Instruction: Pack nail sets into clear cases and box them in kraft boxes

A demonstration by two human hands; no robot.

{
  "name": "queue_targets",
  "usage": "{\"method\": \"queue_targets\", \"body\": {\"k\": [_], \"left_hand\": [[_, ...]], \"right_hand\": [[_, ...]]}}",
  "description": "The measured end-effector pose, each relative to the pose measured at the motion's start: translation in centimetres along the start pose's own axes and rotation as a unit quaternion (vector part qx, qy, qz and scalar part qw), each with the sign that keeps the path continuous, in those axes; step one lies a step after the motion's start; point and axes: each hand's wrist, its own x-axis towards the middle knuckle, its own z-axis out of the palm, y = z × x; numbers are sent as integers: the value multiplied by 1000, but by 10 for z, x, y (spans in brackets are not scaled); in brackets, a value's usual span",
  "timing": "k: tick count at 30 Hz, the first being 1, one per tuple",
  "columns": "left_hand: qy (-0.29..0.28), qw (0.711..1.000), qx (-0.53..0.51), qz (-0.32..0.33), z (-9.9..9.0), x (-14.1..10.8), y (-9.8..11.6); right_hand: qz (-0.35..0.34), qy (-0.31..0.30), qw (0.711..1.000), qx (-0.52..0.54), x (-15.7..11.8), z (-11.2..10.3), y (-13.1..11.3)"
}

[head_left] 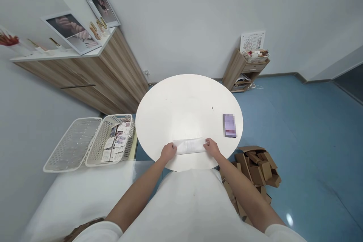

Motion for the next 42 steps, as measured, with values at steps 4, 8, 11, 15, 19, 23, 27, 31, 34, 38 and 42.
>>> {"method": "queue_targets", "body": {"k": [4, 8, 11, 15, 19, 23, 27, 31, 34, 38, 42], "left_hand": [[8, 999, 25, -21, 0, -7, 1], [67, 997, 38, -23, -2, -12, 3], [163, 983, 57, 63, -4, -13, 6], [96, 960, 114, 235, 0, -11, 17], [16, 958, 139, 249, 5, -11, 30], [-2, 957, 145, 253, 4, -15, 35], [-52, 959, 111, 257, 1, -22, 34], [-115, 962, 56, 240, 0, -29, 30], [-117, 966, 18, 228, -2, -33, 29], [-107, 971, -70, 202, -9, -30, 22], [-107, 965, -165, 173, -15, -23, 4]], "right_hand": [[2, 5, 1000, -12, -4, 4, -2], [-18, 49, 997, -65, -11, 7, -14], [-106, 75, 976, -174, -16, 9, -29], [-213, -64, 931, -291, -19, 15, -47], [-239, -132, 900, -339, -22, 16, -50], [-266, -139, 890, -343, -29, 11, -47], [-231, -165, 914, -289, -41, 11, -44], [-203, -196, 929, -242, -51, 11, -40], [-195, -197, 934, -224, -49, 8, -39], [-174, -192, 949, -182, -36, -3, -40], [-141, -194, 964, -112, -25, -17, -35]]}}
